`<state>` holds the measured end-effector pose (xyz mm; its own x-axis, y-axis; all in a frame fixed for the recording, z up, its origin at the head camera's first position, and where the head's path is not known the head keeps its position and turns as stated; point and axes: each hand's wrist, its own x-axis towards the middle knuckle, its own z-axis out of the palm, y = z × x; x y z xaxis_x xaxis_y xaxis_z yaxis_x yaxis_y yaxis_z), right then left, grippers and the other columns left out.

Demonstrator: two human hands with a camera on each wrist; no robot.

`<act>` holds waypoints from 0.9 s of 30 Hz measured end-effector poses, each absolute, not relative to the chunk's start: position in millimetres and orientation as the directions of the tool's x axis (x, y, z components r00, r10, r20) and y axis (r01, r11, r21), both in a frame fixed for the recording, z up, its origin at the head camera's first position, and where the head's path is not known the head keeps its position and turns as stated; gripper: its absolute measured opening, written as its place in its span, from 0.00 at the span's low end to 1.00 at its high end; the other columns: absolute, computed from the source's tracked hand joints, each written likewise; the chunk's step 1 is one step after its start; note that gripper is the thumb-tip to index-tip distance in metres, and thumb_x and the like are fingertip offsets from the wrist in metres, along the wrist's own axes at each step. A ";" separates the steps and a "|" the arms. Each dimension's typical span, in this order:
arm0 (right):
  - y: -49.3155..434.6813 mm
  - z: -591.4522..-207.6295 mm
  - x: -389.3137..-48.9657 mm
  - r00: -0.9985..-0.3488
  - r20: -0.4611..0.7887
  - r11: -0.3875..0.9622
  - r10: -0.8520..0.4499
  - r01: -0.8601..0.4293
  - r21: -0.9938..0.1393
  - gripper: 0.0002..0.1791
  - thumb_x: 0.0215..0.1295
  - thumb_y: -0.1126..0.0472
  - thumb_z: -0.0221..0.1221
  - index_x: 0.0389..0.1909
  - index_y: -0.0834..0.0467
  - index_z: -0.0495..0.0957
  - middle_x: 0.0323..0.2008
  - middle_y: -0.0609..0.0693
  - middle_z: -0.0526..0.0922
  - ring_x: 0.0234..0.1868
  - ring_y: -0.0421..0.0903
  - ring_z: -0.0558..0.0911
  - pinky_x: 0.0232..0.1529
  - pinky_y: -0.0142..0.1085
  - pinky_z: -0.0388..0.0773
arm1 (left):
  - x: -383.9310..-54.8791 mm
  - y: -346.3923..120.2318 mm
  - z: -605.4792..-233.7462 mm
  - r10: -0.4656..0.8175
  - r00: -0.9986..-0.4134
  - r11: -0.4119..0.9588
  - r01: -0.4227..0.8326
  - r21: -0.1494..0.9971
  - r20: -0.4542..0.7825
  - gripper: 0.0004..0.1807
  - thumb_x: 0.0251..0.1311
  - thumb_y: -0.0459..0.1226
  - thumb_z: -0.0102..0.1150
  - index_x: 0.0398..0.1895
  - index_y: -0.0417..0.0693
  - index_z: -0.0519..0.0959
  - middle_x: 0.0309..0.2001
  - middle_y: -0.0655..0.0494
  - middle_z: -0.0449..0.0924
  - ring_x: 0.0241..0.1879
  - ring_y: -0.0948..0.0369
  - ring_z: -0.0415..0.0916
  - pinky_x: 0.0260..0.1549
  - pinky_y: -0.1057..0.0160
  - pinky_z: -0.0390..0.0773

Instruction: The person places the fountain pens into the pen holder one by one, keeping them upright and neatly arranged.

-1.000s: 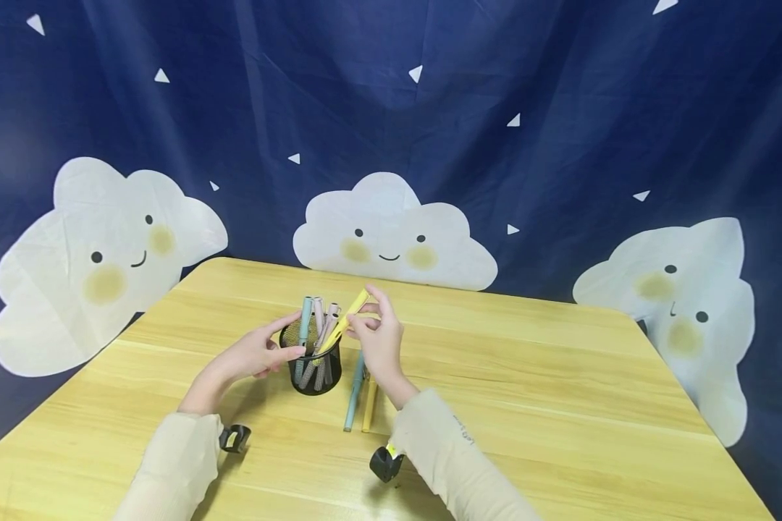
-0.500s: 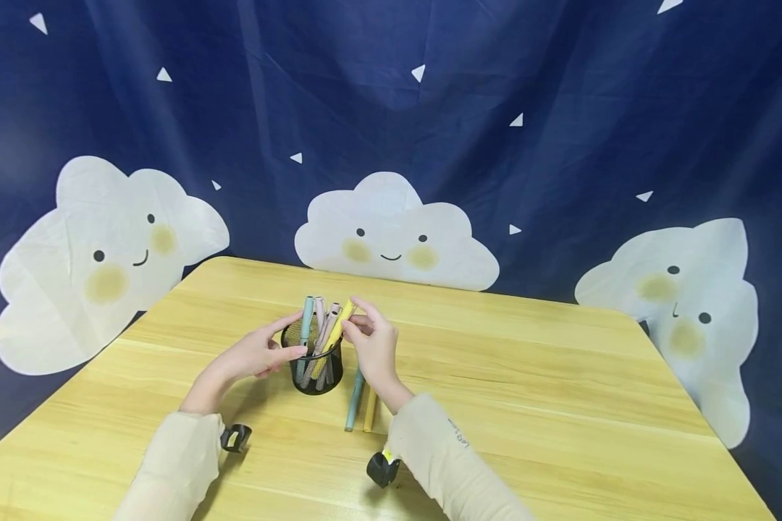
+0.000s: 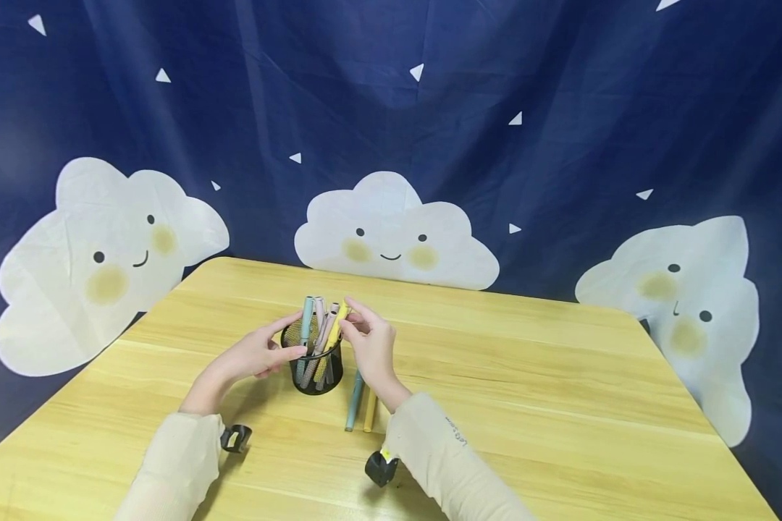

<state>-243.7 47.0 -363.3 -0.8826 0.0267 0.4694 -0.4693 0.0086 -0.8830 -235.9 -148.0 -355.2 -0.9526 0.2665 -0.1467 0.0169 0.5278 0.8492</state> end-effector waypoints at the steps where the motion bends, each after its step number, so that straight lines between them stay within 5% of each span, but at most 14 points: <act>1: 46.9 -363.0 -243.3 -0.882 0.470 0.009 0.028 -0.470 -0.882 0.19 0.52 0.79 0.57 0.48 0.72 0.73 0.32 0.66 0.78 0.31 0.58 0.80 0.31 0.35 0.78 | -236.0 -148.1 -355.4 0.267 -0.953 0.530 0.021 0.848 -0.143 0.41 0.52 0.49 0.61 0.68 0.62 0.52 0.12 0.55 0.63 0.09 0.63 0.54 0.11 0.67 0.59; 19: 45.0 -332.7 -214.3 -0.849 0.529 0.235 -0.013 -0.517 -0.823 0.09 0.49 0.77 0.59 0.34 0.75 0.78 0.34 0.65 0.78 0.33 0.59 0.78 0.34 0.39 0.77 | -237.6 -148.2 -357.0 0.263 -0.954 0.537 0.021 0.843 -0.144 0.41 0.52 0.50 0.60 0.68 0.63 0.52 0.12 0.55 0.64 0.10 0.63 0.56 0.12 0.67 0.60; 27: 48.0 -337.6 -216.6 -0.879 0.476 0.176 -0.038 -0.475 -0.862 0.10 0.56 0.75 0.55 0.39 0.76 0.76 0.39 0.66 0.75 0.37 0.58 0.76 0.29 0.38 0.78 | -238.0 -148.4 -357.8 0.263 -0.955 0.541 0.028 0.840 -0.137 0.41 0.52 0.49 0.60 0.68 0.63 0.52 0.12 0.54 0.64 0.11 0.62 0.57 0.12 0.67 0.61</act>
<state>-216.6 48.0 -337.6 -0.8785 -0.0383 0.4762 -0.4750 0.1764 -0.8621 -238.0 -148.4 -357.8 -0.9549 0.2634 -0.1374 0.0284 0.5413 0.8404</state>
